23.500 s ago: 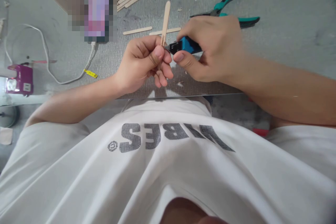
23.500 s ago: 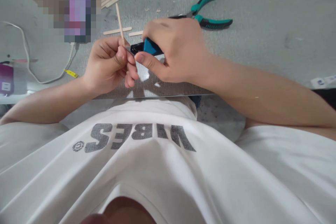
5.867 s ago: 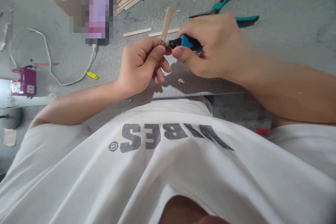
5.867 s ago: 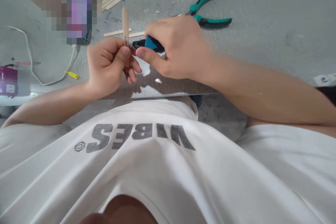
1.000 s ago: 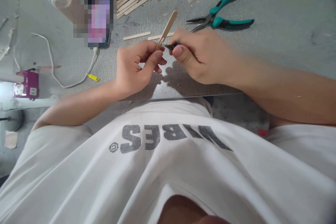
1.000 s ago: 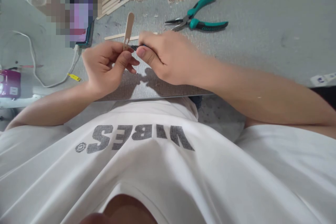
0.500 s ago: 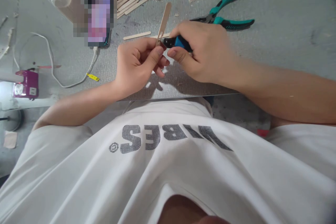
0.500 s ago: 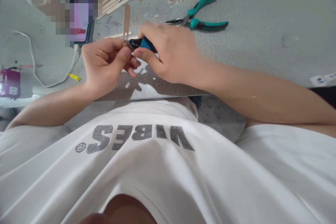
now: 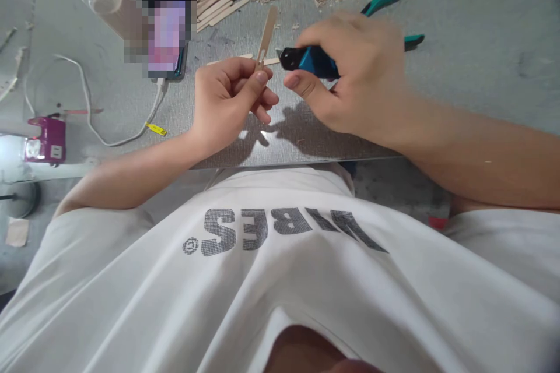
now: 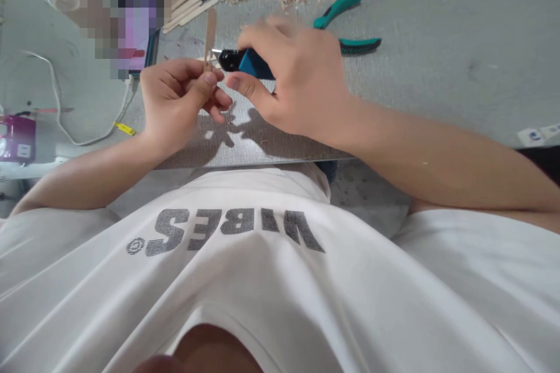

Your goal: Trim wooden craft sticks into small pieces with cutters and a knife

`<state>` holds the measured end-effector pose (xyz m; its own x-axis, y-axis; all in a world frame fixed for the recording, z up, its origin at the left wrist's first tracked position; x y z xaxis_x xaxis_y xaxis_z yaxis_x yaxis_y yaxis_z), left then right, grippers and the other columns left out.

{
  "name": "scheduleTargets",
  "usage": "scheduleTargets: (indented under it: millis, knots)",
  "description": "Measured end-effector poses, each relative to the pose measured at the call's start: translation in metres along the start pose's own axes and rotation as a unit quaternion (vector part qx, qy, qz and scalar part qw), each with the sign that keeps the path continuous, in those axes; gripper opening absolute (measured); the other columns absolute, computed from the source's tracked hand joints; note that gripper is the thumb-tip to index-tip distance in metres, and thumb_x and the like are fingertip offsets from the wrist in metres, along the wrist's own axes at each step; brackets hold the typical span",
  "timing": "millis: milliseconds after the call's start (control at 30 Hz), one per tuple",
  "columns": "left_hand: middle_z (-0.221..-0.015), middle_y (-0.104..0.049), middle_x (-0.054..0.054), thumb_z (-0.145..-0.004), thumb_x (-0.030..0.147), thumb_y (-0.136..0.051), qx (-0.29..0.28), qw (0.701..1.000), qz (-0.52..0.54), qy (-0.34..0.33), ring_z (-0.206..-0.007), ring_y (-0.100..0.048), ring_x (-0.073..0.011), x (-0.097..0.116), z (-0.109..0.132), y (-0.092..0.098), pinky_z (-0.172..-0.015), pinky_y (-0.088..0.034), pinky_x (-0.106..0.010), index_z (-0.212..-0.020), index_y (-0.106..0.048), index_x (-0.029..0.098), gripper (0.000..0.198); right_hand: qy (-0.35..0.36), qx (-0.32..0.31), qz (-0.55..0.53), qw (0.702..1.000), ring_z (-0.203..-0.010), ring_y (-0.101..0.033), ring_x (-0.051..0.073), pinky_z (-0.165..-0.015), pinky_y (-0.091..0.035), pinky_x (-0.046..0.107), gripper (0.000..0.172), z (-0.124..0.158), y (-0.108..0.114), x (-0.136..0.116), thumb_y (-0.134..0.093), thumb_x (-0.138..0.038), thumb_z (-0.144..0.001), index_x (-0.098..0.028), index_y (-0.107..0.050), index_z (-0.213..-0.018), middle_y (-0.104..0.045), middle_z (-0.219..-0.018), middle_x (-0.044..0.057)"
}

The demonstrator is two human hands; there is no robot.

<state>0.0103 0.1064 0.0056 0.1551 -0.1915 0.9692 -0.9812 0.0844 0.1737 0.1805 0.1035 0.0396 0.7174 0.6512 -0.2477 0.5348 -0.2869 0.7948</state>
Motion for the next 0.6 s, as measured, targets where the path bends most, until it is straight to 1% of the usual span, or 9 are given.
scheduleTargets:
  millis: [67,133,200,333,433,600]
  knots:
    - [-0.069,-0.078,0.0,-0.105,0.043,-0.082,0.0,1.0,-0.003,0.003,-0.054,-0.073,-0.0123,-0.001,0.0,0.0,-0.051,-0.062,-0.021,-0.084,-0.072,0.02,0.033,0.004,-0.022,-0.01,1.0,-0.095,-0.073,0.028,-0.075,-0.048,0.046,0.067,0.0,-0.006,-0.001,-0.028,-0.083,-0.11,-0.034,-0.07,-0.126,-0.078,-0.106,0.009]
    - [-0.07,-0.079,-0.001,-0.103,0.048,-0.084,-0.003,1.0,-0.011,0.003,-0.057,-0.075,-0.0136,0.0,0.001,-0.001,-0.053,-0.064,-0.023,-0.083,-0.071,0.02,0.037,0.008,-0.06,-0.017,0.998,-0.096,-0.073,0.029,-0.075,-0.049,0.047,0.066,0.0,-0.014,-0.004,-0.028,-0.082,-0.11,-0.034,-0.07,-0.126,-0.078,-0.107,0.009]
    - [-0.071,-0.079,-0.002,-0.103,0.048,-0.084,-0.01,1.0,-0.011,-0.004,-0.059,-0.076,-0.0148,0.001,0.002,-0.002,-0.055,-0.066,-0.024,-0.083,-0.07,0.02,0.037,0.002,-0.084,-0.019,0.996,-0.098,-0.073,0.03,-0.077,-0.05,0.047,0.065,-0.001,-0.017,-0.005,-0.03,-0.081,-0.11,-0.032,-0.071,-0.126,-0.079,-0.107,0.01]
    - [-0.069,-0.077,-0.001,-0.105,0.043,-0.082,-0.021,0.999,0.005,-0.026,-0.058,-0.075,-0.0146,0.004,0.004,-0.004,-0.055,-0.065,-0.025,-0.081,-0.069,0.02,0.035,-0.012,-0.082,-0.024,0.996,-0.104,-0.075,0.031,-0.081,-0.052,0.048,0.065,-0.003,-0.014,-0.006,-0.03,-0.08,-0.11,-0.031,-0.072,-0.124,-0.079,-0.108,0.011]
    - [-0.068,-0.076,-0.001,-0.105,0.039,-0.082,-0.023,0.999,0.016,-0.034,-0.058,-0.076,-0.0149,0.005,0.004,-0.005,-0.053,-0.063,-0.024,-0.081,-0.07,0.02,0.033,-0.014,-0.075,-0.026,0.997,-0.104,-0.076,0.031,-0.082,-0.052,0.048,0.063,-0.002,-0.014,-0.005,-0.032,-0.078,-0.111,-0.032,-0.072,-0.125,-0.079,-0.108,0.011]
    - [-0.07,-0.076,-0.001,-0.105,0.035,-0.083,-0.002,1.0,-0.002,-0.01,-0.068,-0.082,-0.0171,0.004,0.003,-0.003,-0.054,-0.064,-0.022,-0.084,-0.071,0.019,0.028,-0.013,-0.045,-0.032,0.998,-0.096,-0.074,0.03,-0.08,-0.051,0.048,0.06,-0.001,-0.012,0.0,-0.034,-0.078,-0.111,-0.032,-0.069,-0.128,-0.079,-0.108,0.01]
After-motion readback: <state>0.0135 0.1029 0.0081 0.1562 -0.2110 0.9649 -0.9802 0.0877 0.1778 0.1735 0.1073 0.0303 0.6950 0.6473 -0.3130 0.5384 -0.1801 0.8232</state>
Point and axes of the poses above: each hand's wrist, its own z-axis away from the middle knuckle, its own y-axis out of the back of the hand, x = y × z, the point moved 10 cm from there along -z, towards the middle knuckle
